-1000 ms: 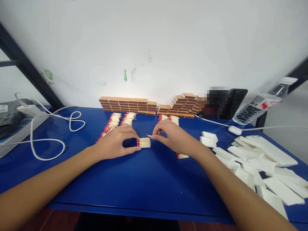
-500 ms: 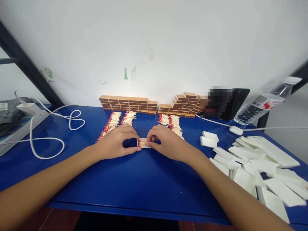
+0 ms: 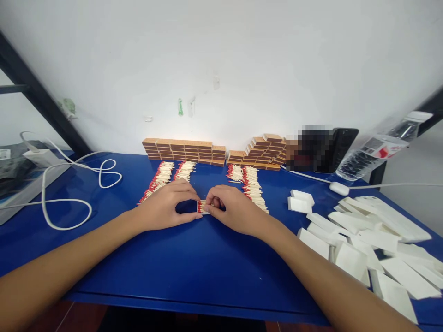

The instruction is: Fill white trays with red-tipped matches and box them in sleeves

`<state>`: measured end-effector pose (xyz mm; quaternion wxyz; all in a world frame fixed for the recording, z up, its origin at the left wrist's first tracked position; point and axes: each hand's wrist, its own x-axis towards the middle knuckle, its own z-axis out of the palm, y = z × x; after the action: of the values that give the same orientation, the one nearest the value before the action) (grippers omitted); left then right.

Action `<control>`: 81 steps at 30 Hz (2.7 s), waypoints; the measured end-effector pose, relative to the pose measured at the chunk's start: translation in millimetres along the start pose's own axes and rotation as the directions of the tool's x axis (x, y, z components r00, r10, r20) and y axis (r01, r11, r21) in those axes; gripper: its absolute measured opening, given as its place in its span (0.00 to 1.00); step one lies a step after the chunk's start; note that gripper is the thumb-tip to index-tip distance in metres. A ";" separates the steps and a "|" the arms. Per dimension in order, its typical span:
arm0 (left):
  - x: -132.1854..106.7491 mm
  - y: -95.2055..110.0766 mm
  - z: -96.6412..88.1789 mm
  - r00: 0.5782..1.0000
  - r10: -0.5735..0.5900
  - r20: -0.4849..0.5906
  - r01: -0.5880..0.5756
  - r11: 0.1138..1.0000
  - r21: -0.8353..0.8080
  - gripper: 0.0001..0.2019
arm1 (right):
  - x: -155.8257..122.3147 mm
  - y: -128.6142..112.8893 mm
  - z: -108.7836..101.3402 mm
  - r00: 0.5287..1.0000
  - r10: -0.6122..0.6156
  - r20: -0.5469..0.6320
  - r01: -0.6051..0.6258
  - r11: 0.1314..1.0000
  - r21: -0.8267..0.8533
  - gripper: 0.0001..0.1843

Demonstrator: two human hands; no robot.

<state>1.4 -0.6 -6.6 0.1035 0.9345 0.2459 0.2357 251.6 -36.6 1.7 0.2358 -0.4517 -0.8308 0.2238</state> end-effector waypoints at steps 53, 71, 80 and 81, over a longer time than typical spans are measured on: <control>-1.9 0.3 2.0 0.999 -0.023 -0.025 0.023 1.000 -0.004 0.12 | 106.0 65.6 -88.3 0.979 0.176 -0.099 -0.161 0.385 -0.909 0.15; -2.1 2.1 -1.2 0.999 -0.048 -0.025 0.047 0.998 -0.040 0.09 | 94.7 50.3 -93.1 0.988 0.109 -0.113 -0.149 0.439 -0.886 0.11; 3.2 -5.8 -18.5 0.955 -0.232 -0.183 0.258 0.957 0.133 0.09 | 26.1 -4.6 -71.1 0.991 0.110 -0.077 -0.134 0.772 -0.622 0.10; 3.6 -6.4 -19.4 0.947 -0.254 -0.197 0.283 0.950 0.135 0.09 | 22.5 -5.1 -65.7 0.990 0.139 -0.035 -0.132 0.798 -0.588 0.10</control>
<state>-8.0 8.2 9.7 0.0364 0.8727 0.3978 0.2808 276.5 -9.4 60.7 0.0636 -0.5595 -0.8260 -0.0259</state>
